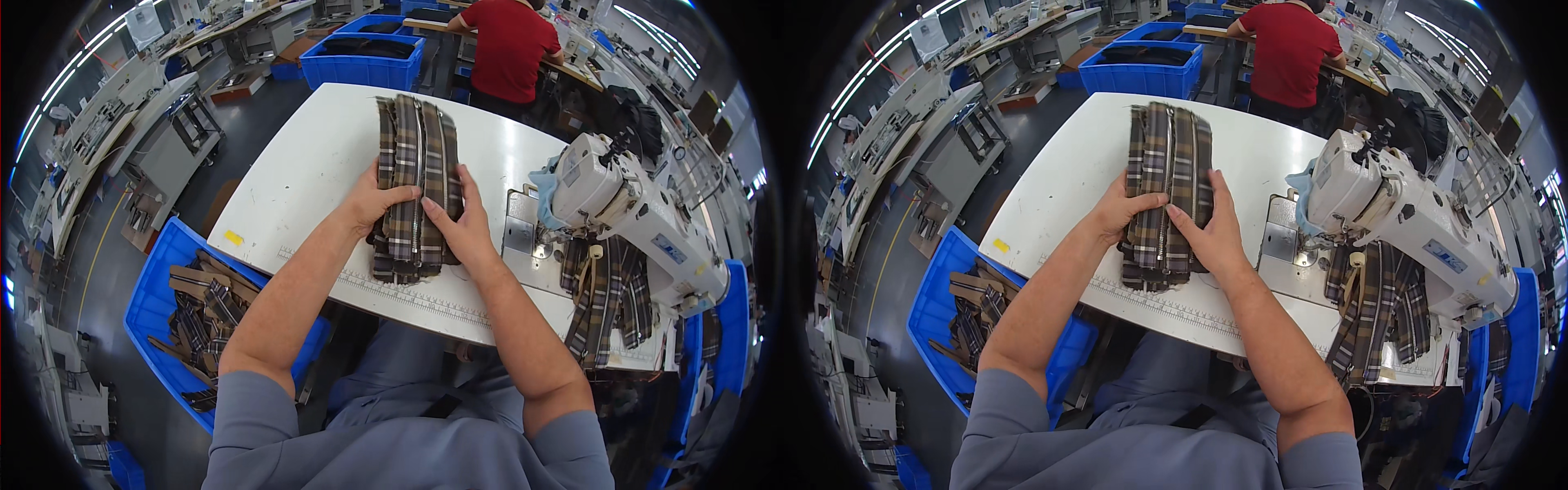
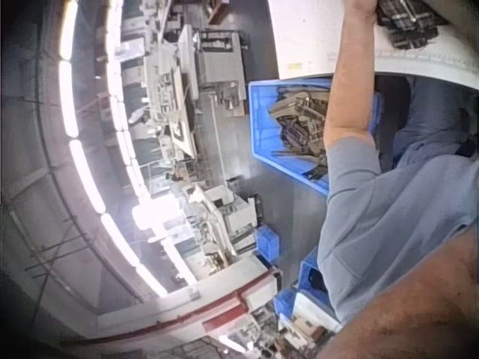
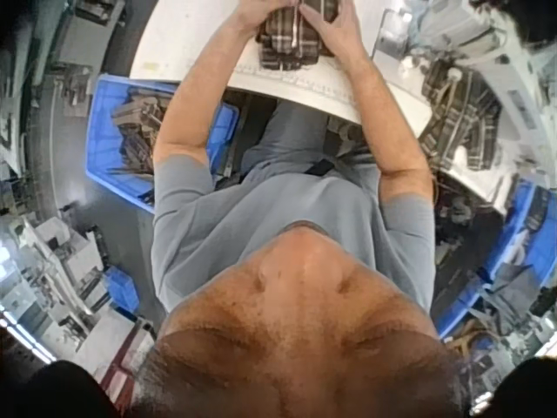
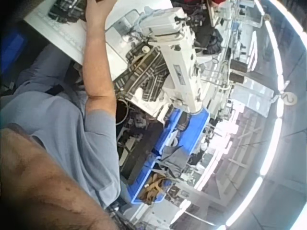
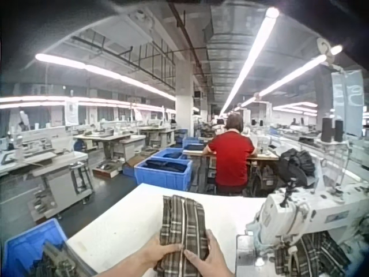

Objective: The person sews fabric straps using an industrial sewing machine.

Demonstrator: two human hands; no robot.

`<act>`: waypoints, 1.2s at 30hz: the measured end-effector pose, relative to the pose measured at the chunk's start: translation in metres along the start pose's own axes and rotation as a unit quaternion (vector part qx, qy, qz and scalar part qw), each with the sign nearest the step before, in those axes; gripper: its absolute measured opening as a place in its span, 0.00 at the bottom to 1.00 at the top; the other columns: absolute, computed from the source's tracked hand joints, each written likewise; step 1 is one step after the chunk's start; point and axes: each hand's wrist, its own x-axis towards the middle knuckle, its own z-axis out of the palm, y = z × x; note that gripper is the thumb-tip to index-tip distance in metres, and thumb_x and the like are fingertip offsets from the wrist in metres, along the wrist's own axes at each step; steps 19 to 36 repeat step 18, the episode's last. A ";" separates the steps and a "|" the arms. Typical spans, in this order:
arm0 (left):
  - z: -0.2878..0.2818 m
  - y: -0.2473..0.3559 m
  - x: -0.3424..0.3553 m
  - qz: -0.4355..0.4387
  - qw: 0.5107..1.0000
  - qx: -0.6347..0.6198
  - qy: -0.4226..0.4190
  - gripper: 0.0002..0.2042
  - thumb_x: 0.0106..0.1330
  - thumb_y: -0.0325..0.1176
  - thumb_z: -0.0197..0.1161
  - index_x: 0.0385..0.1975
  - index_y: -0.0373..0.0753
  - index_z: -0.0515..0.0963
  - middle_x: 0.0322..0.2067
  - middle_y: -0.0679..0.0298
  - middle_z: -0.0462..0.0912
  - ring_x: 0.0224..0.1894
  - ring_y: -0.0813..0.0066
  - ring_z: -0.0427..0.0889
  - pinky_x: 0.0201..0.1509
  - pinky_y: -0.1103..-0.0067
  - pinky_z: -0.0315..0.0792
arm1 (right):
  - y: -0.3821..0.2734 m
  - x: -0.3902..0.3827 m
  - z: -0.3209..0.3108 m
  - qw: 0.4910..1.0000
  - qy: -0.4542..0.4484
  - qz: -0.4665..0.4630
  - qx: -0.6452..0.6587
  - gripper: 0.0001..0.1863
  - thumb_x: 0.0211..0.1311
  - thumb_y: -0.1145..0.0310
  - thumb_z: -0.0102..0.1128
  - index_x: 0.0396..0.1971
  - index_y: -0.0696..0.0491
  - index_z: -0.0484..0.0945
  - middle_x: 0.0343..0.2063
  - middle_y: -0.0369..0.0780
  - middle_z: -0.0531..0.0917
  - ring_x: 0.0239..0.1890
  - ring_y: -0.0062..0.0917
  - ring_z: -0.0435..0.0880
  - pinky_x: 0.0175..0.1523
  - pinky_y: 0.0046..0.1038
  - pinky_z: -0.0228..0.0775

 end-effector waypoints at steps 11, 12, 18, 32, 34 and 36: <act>0.054 0.032 -0.032 0.168 0.984 0.042 -0.036 0.37 0.63 0.31 0.79 0.69 0.36 0.64 0.58 0.60 0.80 0.59 0.73 0.81 0.66 0.73 0.76 | -0.054 0.000 -0.040 0.962 -0.139 0.070 0.224 0.25 0.57 0.73 0.81 0.53 0.61 0.81 0.44 0.40 0.89 0.46 0.23 0.89 0.53 0.27 0.83; 0.053 0.028 -0.032 0.171 0.983 0.049 -0.037 0.38 0.62 0.32 0.80 0.69 0.35 0.64 0.58 0.60 0.80 0.60 0.73 0.80 0.66 0.72 0.76 | -0.051 0.000 -0.039 0.962 -0.139 0.069 0.225 0.25 0.57 0.73 0.81 0.53 0.61 0.81 0.44 0.40 0.89 0.46 0.23 0.89 0.53 0.27 0.83; 0.045 0.019 -0.028 0.162 0.983 0.068 -0.053 0.38 0.60 0.32 0.82 0.66 0.33 0.67 0.56 0.57 0.84 0.58 0.71 0.84 0.64 0.74 0.78 | -0.036 0.001 -0.034 0.958 -0.211 0.091 0.172 0.37 0.54 0.75 0.81 0.64 0.61 0.73 0.49 0.42 0.89 0.47 0.26 0.89 0.54 0.30 0.84; 0.045 0.019 -0.028 0.162 0.983 0.068 -0.053 0.38 0.60 0.32 0.82 0.66 0.33 0.67 0.56 0.57 0.84 0.58 0.71 0.84 0.64 0.74 0.78 | -0.036 0.001 -0.034 0.958 -0.211 0.091 0.172 0.37 0.54 0.75 0.81 0.64 0.61 0.73 0.49 0.42 0.89 0.47 0.26 0.89 0.54 0.30 0.84; 0.045 0.019 -0.028 0.162 0.983 0.068 -0.053 0.38 0.60 0.32 0.82 0.66 0.33 0.67 0.56 0.57 0.84 0.58 0.71 0.84 0.64 0.74 0.78 | -0.036 0.001 -0.034 0.958 -0.211 0.091 0.172 0.37 0.54 0.75 0.81 0.64 0.61 0.73 0.49 0.42 0.89 0.47 0.26 0.89 0.54 0.30 0.84; 0.045 0.019 -0.028 0.162 0.983 0.068 -0.053 0.38 0.60 0.32 0.82 0.66 0.33 0.67 0.56 0.57 0.84 0.58 0.71 0.84 0.64 0.74 0.78 | -0.036 0.001 -0.034 0.958 -0.211 0.091 0.172 0.37 0.54 0.75 0.81 0.64 0.61 0.73 0.49 0.42 0.89 0.47 0.26 0.89 0.54 0.30 0.84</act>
